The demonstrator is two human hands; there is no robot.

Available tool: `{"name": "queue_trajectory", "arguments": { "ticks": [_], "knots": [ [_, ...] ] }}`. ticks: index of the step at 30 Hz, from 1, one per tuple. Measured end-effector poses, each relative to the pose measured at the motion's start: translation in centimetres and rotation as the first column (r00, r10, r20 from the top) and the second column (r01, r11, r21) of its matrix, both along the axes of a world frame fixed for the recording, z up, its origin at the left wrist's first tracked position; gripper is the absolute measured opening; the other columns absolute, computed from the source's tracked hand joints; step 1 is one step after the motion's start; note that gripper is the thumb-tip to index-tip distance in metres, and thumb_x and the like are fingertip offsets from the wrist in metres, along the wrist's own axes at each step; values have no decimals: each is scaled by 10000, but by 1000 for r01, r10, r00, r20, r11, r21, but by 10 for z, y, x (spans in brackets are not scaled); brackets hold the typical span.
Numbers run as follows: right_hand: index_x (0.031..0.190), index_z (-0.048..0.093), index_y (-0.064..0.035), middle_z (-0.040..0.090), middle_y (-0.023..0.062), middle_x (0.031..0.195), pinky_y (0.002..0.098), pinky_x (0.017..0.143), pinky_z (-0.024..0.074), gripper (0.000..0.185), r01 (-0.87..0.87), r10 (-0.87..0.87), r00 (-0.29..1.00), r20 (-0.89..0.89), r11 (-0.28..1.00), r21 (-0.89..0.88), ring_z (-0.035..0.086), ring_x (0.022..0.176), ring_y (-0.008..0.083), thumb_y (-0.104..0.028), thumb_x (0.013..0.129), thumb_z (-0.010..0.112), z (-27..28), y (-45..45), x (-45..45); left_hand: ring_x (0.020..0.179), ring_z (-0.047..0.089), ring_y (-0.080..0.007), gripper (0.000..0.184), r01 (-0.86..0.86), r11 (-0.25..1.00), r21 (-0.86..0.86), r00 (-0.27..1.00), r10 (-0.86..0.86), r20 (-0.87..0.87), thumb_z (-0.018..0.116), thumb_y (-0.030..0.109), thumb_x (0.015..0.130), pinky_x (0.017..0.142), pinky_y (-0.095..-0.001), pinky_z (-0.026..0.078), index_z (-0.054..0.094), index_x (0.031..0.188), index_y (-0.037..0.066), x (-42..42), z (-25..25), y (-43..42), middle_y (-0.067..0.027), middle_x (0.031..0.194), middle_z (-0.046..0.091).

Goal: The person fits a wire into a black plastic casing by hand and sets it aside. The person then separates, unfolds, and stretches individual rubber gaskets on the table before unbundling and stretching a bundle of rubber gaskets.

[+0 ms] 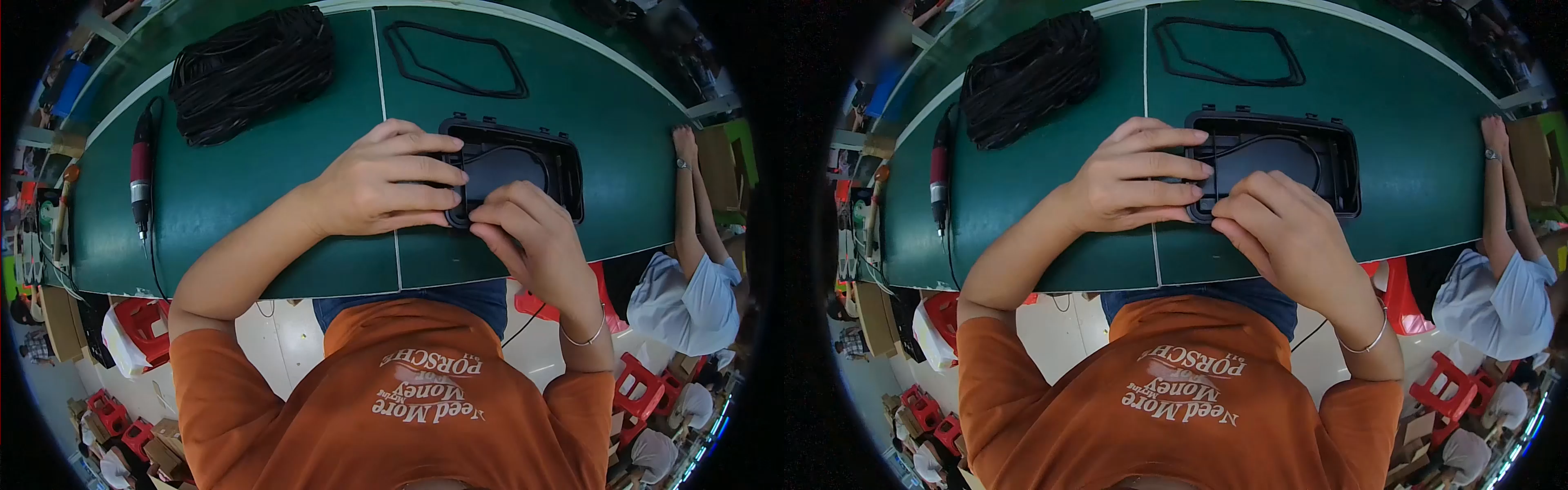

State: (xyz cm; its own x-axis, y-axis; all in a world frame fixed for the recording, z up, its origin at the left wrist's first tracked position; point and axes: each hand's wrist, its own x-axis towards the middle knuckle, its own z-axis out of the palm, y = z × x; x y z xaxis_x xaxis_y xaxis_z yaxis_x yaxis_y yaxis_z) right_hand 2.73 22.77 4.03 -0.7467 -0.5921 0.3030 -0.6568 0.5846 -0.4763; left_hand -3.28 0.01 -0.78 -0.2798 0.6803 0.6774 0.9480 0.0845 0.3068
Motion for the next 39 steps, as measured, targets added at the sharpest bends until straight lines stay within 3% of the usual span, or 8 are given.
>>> {"name": "queue_trajectory", "arguments": {
  "ticks": [3,11,16,21,29,31,34,39],
  "knots": [
    [868,609,-34,562,87,830,330,623,450,157,-16,16,1000,-2,1000,-2,554,735,257,-37,731,685,0,1,1,1083,559,-252,223,-42,999,-21,998,41,-42,731,208,726,867,-396,428,653,904,99,3,1,1,-37,1050,627],
    [869,631,-38,568,81,809,319,615,445,190,3,-4,1000,-21,998,-64,546,717,248,3,695,697,-5,15,-1,978,599,-273,156,47,993,110,983,-27,-180,709,154,750,864,-415,460,653,860,60,9,-7,13,-73,970,624],
    [874,632,-9,570,101,803,315,631,433,199,26,-25,1000,18,998,-60,544,734,242,52,689,675,-5,31,-2,927,557,-238,215,-25,995,93,962,49,-270,633,170,769,857,-428,429,619,976,110,10,-9,15,-51,888,560],
    [864,634,-9,566,103,799,311,648,432,186,80,-80,997,5,995,-63,542,746,247,47,691,674,-5,33,-2,886,553,-246,164,24,1000,20,987,-20,-160,627,149,768,875,-426,409,630,921,92,5,0,3,-56,842,536],
    [855,650,-43,577,64,802,324,672,415,159,83,-84,995,-50,996,-28,525,743,236,-53,708,711,-7,49,-5,854,545,-211,373,-120,969,-218,976,74,-205,628,138,689,938,-470,378,652,1060,175,17,14,8,-21,791,495],
    [851,654,-58,583,50,803,316,734,406,148,141,-142,990,-8,989,-33,529,772,224,-82,717,712,-6,56,-3,825,521,-202,372,-86,969,-230,976,36,-214,657,148,670,933,-456,383,634,1041,163,16,21,8,-19,773,476],
    [848,661,-87,587,30,816,347,850,377,128,121,-119,986,-113,993,11,537,850,218,-124,734,706,-10,63,-4,797,517,-198,383,-130,935,-330,984,82,-158,684,171,686,941,-453,376,631,1065,170,20,29,11,-15,751,459],
    [858,668,-98,583,28,817,393,925,364,137,112,-110,982,-152,994,9,536,881,221,-130,731,710,-12,64,-3,770,518,-200,341,-163,925,-344,980,112,-164,669,138,711,929,-444,386,634,1050,149,25,28,16,-21,742,464]
  ]
}}
